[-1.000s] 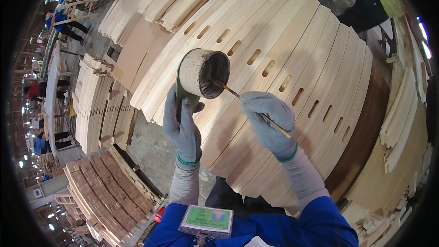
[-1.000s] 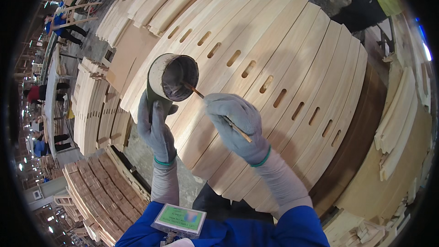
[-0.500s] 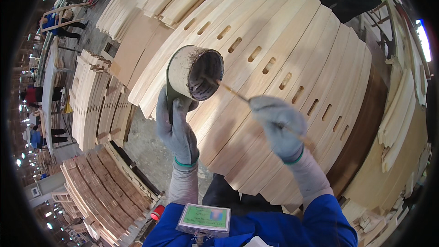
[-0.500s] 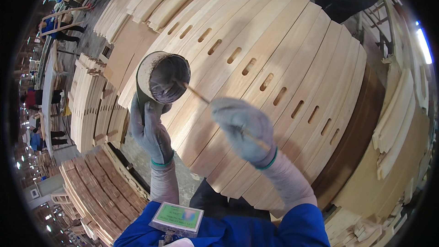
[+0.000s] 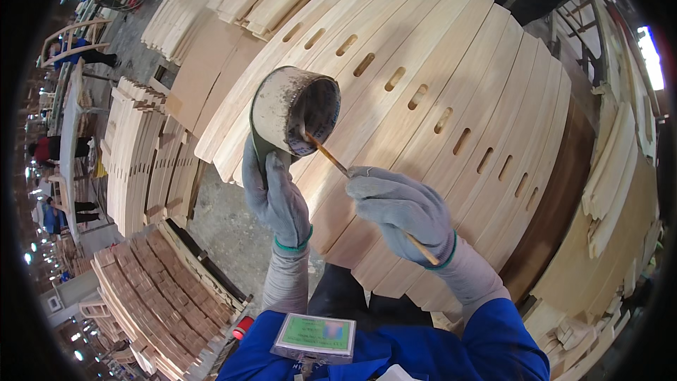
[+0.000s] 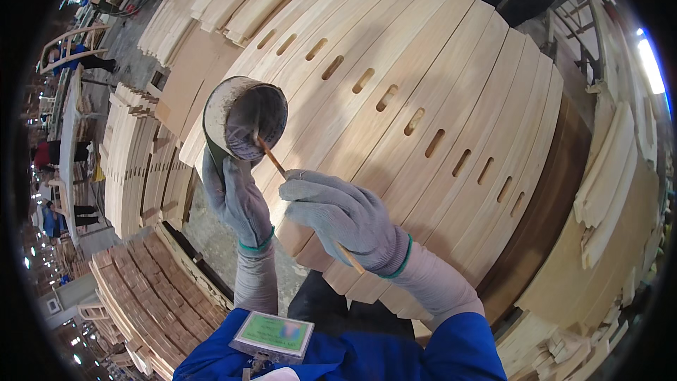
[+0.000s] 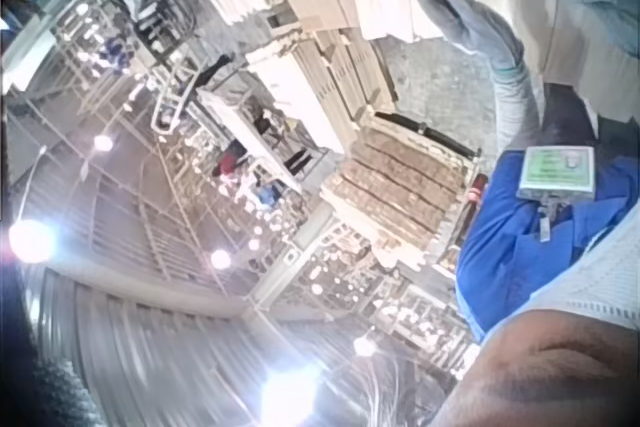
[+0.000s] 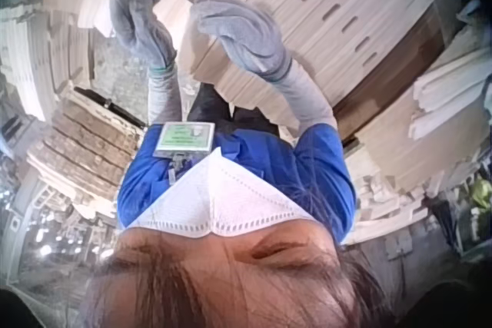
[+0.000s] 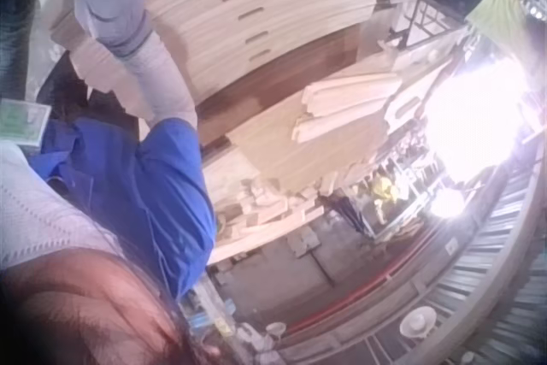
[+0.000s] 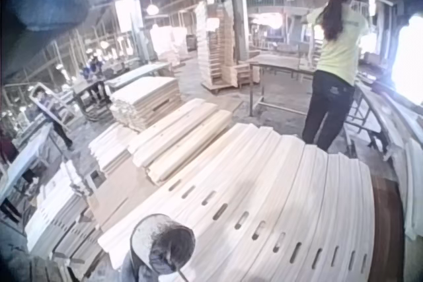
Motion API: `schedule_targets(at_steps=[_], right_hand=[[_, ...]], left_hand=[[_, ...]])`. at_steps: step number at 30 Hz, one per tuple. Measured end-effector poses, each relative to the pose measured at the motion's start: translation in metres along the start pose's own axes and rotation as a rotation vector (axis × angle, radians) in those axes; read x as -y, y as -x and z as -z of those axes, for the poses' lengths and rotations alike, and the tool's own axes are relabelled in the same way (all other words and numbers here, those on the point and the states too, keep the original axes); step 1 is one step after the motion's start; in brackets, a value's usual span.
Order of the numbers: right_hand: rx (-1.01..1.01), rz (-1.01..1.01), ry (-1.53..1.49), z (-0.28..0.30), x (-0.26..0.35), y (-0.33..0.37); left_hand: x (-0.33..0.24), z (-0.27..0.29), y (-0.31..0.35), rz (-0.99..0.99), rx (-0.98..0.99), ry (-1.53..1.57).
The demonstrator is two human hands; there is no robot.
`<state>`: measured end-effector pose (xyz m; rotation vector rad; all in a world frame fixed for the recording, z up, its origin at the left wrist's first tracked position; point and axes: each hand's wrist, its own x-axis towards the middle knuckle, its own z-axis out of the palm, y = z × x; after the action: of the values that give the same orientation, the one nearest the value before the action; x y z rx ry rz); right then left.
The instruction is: The person applies a dark stain to the cutout slots on multiple light-colored wooden boards using a small brush and a paint can. They work one board at a time, dipping the brush into the can and carefully filling each slot before moving to the next board in the stack.
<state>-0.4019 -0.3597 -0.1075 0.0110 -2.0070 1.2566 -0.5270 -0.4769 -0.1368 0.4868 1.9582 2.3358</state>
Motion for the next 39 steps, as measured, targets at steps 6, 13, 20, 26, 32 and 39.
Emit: schedule_targets(at_steps=[6, 13, 20, 26, 32, 39], right_hand=[[-0.218, -0.110, -0.052, -0.013, -0.012, -0.018], [-0.350, -0.252, -0.298, -0.041, -0.010, -0.029], [-0.421, -0.308, -0.391, -0.060, -0.010, -0.043], [-0.307, -0.103, -0.042, -0.064, -0.005, -0.047], [-0.388, -0.226, -0.170, -0.095, -0.005, -0.029], [0.204, 0.057, 0.025, -0.085, 0.016, -0.026]], left_hand=[[0.000, 0.015, -0.016, 0.042, 0.017, 0.246], [0.007, 0.044, -0.038, 0.017, 0.095, 0.327], [0.006, 0.061, -0.054, 0.042, 0.153, 0.366], [0.010, 0.073, -0.062, 0.008, 0.111, 0.317], [0.017, 0.074, -0.066, -0.011, 0.065, 0.344], [0.016, 0.071, -0.076, 0.010, 0.017, 0.353]])
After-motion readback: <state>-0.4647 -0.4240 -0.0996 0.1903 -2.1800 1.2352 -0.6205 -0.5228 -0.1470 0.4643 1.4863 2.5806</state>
